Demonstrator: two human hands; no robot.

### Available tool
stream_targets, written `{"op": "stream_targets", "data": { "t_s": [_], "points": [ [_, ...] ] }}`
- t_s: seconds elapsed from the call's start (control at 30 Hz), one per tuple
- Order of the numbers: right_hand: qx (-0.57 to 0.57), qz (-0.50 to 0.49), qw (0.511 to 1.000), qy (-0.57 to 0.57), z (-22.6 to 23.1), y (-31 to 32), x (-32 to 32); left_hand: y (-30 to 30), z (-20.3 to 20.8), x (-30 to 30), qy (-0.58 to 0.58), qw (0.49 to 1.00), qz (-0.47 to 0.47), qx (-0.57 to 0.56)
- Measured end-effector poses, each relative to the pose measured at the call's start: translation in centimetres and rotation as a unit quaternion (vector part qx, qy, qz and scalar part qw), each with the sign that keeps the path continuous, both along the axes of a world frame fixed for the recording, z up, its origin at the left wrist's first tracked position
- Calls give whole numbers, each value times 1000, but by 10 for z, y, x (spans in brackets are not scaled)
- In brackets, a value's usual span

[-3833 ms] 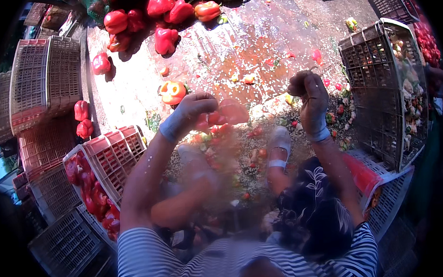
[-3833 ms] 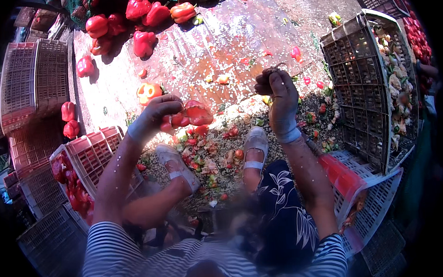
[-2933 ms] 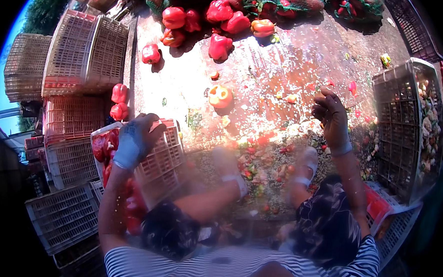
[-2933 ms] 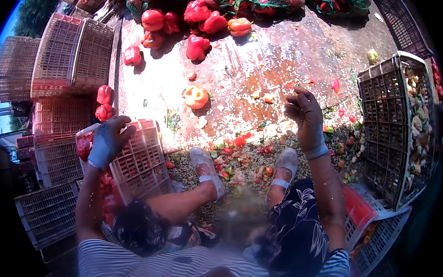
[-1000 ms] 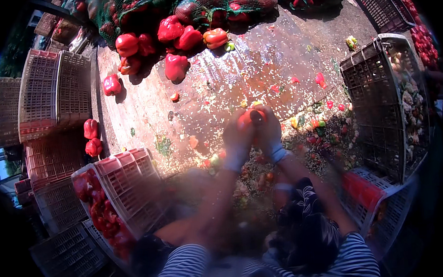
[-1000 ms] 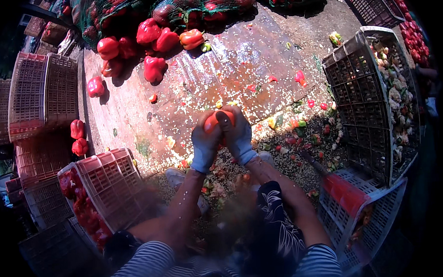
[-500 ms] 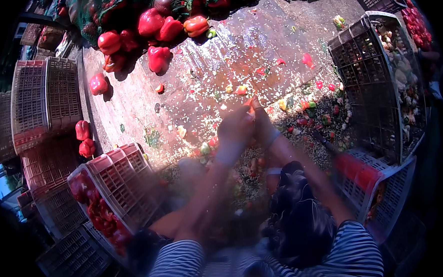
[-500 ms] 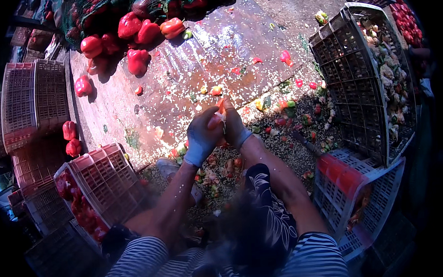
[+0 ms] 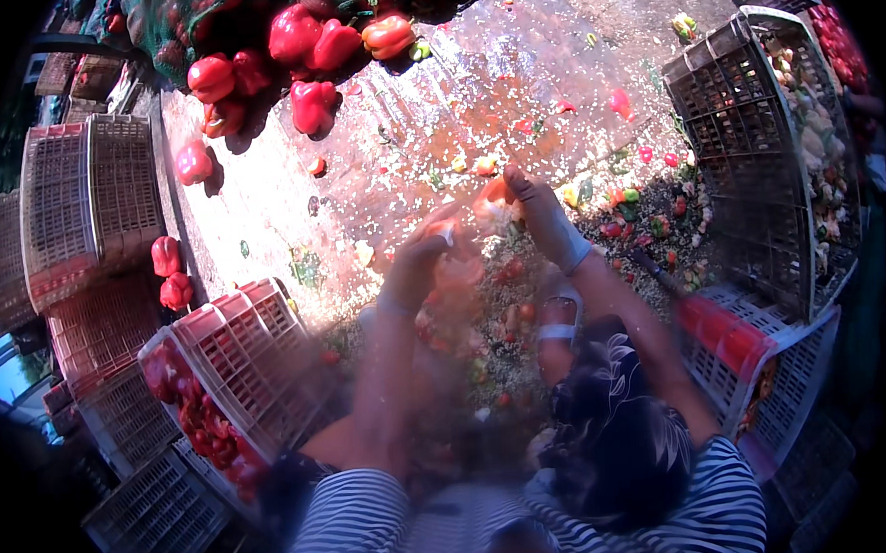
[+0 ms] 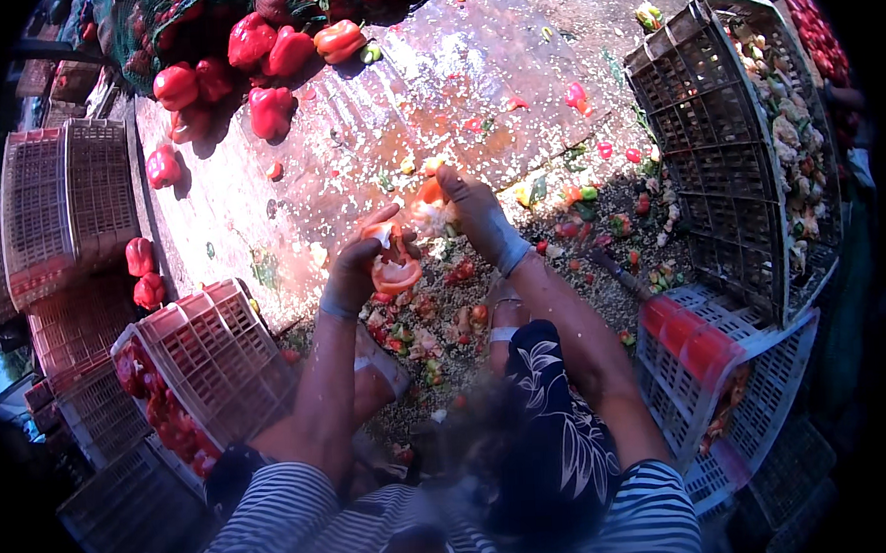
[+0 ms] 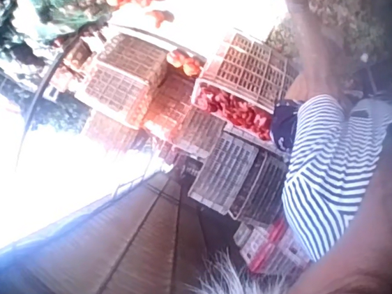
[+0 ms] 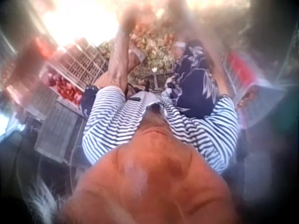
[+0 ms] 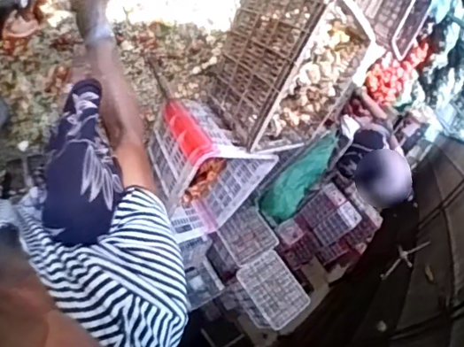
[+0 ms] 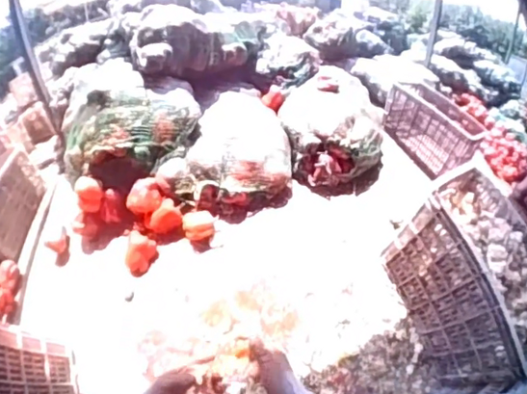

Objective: The person sorts red peppers by hand, picking them up from the ground and placing them into a white plastic crate.

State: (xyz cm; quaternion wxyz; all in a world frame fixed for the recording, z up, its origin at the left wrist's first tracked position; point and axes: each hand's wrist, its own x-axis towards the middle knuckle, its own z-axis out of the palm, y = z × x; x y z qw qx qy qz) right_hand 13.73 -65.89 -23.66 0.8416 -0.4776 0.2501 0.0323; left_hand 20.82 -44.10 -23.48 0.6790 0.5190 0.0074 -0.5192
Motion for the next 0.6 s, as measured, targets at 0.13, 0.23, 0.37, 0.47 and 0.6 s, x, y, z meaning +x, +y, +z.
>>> {"op": "stream_targets", "data": {
  "t_s": [0.13, 0.23, 0.37, 0.47, 0.6],
  "points": [
    [-516, -119, 828, -186, 47, -1, 0, -35, 44, -11, -653, 672, -252, 243],
    [-692, -5, 703, -162, 35, -19, 16, -56, 33, -11, -715, 593, -285, 236],
    [-643, -57, 754, -117, 25, -15, 15, -52, 59, 17, -735, 545, -202, 349],
    [-401, -66, 910, -86, 23, -5, 11, -38, 43, 22, -607, 725, -175, 274],
    [60, -50, 997, -15, 25, -6, 6, -28, 29, 26, 38, 999, 3, -25]
  ]
}}
